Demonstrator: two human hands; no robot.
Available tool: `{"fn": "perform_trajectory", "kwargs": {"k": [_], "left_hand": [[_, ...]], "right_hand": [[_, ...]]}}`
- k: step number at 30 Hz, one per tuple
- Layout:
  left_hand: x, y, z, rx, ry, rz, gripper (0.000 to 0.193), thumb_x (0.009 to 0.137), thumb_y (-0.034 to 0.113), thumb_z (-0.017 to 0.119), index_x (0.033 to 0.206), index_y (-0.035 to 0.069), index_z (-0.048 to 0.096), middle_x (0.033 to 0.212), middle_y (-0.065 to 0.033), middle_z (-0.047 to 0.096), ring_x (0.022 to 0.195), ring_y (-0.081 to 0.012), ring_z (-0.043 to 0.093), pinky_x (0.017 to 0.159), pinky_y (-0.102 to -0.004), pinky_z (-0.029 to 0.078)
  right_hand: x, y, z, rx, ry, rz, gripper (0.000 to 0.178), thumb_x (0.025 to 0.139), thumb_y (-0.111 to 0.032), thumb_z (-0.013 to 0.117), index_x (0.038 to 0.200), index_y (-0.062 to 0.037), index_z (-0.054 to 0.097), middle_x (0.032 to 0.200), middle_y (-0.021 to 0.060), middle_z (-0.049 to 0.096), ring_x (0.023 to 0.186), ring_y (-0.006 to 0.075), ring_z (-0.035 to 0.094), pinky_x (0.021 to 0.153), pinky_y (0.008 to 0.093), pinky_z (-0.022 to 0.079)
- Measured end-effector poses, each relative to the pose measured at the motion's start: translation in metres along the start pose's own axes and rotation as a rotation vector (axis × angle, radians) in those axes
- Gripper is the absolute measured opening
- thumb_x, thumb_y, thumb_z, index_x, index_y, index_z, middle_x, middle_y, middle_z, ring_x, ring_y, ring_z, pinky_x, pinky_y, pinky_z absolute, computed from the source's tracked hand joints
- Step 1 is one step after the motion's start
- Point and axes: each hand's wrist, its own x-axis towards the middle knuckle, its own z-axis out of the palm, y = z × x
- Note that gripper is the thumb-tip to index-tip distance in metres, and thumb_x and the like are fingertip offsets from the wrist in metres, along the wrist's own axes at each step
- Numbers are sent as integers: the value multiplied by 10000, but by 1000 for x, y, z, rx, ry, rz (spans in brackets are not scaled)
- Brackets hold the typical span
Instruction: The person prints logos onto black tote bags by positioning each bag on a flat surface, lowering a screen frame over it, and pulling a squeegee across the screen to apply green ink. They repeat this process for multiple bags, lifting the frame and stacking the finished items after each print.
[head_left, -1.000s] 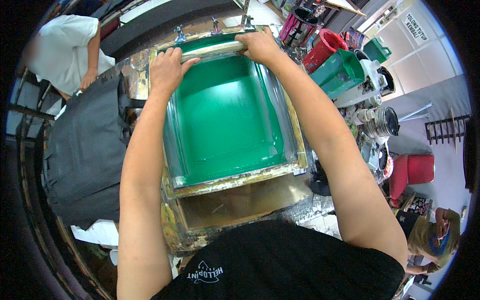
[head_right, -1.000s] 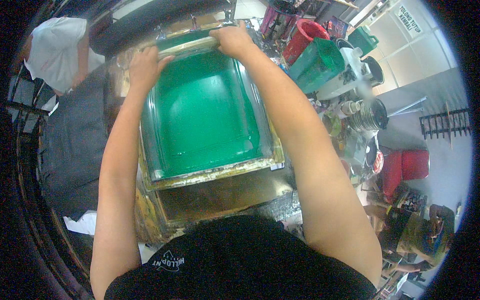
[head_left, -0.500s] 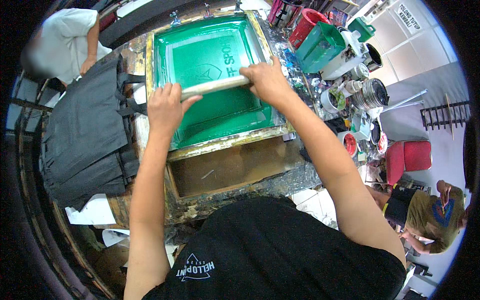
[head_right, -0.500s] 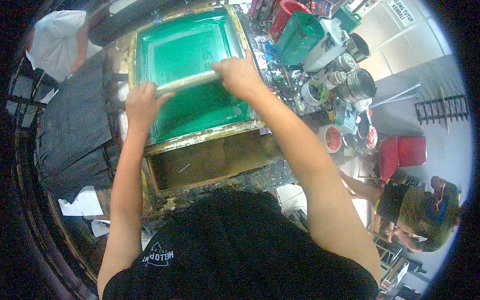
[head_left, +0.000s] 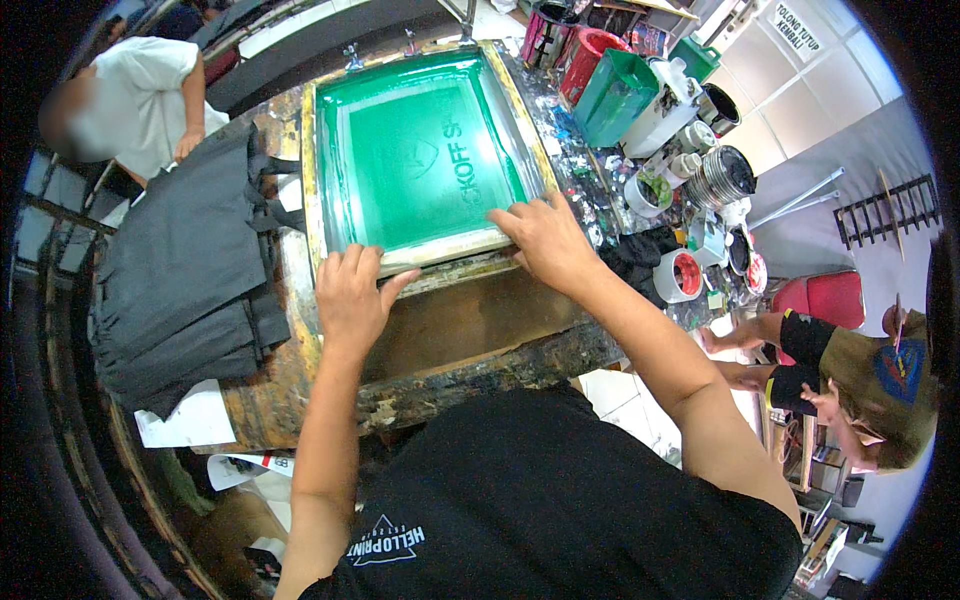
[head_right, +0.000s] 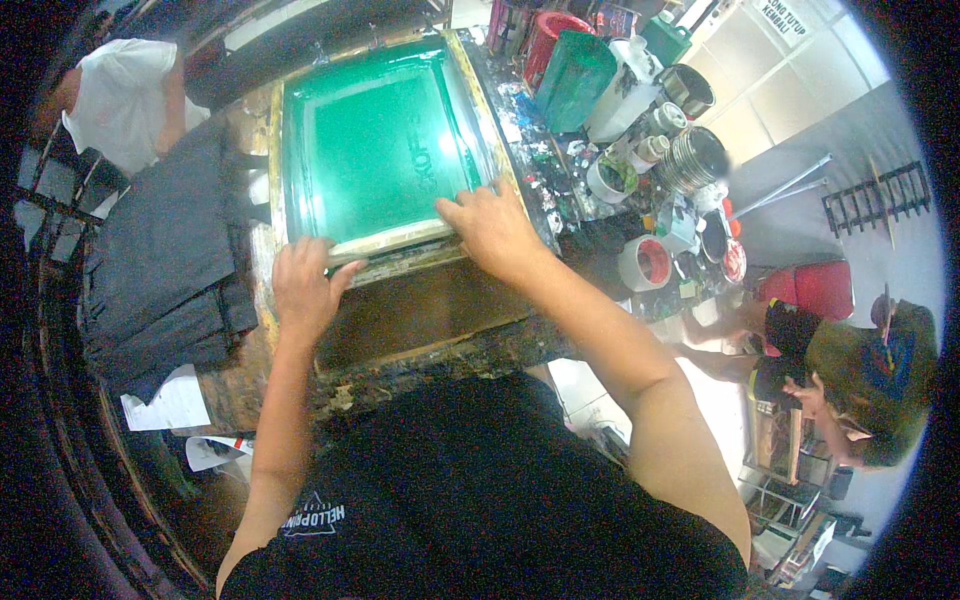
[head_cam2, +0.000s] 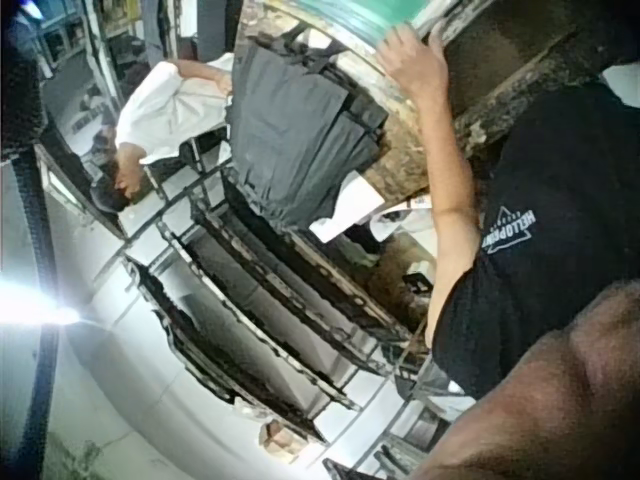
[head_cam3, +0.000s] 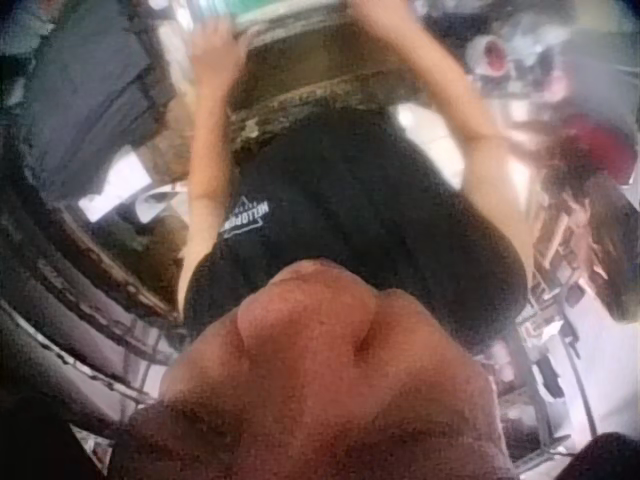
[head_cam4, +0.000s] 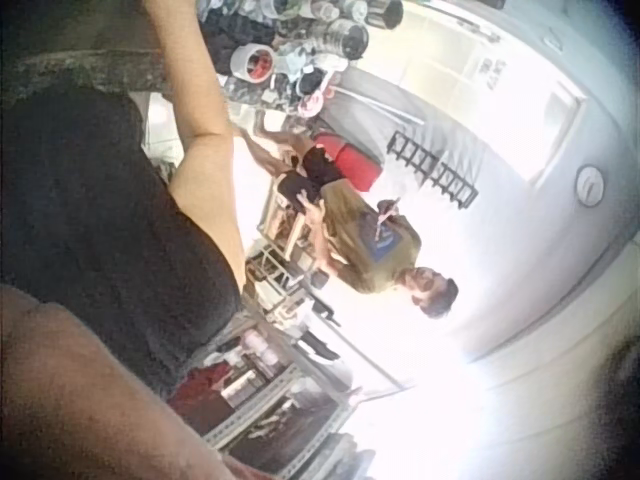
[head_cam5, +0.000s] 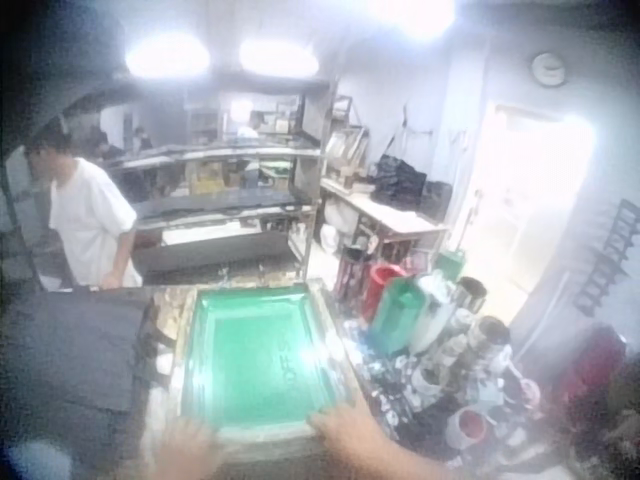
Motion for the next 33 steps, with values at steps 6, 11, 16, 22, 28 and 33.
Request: {"fn": "perform_trajectory", "kwargs": {"k": [6,11,16,22,28,33], "left_hand": [[-51,-30,5,-114,241,-154,1053,616,634,913,1405,28,564,1373,-161,522,1315,-393,452,1113,-529,352],[-68,-63,17,28,-70,-452,938,504,618,959,1203,38,724,1220,-112,531,1172,-341,478,1025,-494,364],[-79,-62,17,-2,70,-443,939,498,531,993,1257,54,713,1149,-83,592,1141,-314,493,1013,-480,356],[-78,-66,28,-640,392,-553,893,671,299,995,1413,-12,607,1198,-121,701,1095,-290,605,986,-441,469],[17,-34,-42,-880,664,-506,668,918,216,855,1454,-45,553,1272,-88,655,1102,-188,629,992,-325,495],[80,-32,-73,-959,799,-354,737,984,224,780,1564,-26,401,1373,-131,584,1180,-191,585,993,-313,480]], "right_hand": [[-21,-16,6,-155,210,-85,423,913,-178,658,1333,-185,606,1226,88,598,1190,247,577,1127,588,316],[-28,-37,34,-35,316,-53,487,906,-83,576,1381,-179,625,1232,83,613,1165,243,585,1095,548,327],[-27,-45,20,-30,353,-19,589,834,-76,689,1409,-177,613,1230,62,592,1194,264,548,1089,571,284],[-1,-53,-36,-22,445,4,652,783,-104,711,1421,-171,591,1186,70,580,1187,282,535,1085,585,279],[65,-30,-105,-139,786,-111,495,807,-424,758,1203,-134,693,1002,85,601,1009,281,569,959,489,332],[125,-22,-176,-207,849,-133,614,951,-693,548,956,-98,699,846,90,616,870,256,566,875,459,378]]}}
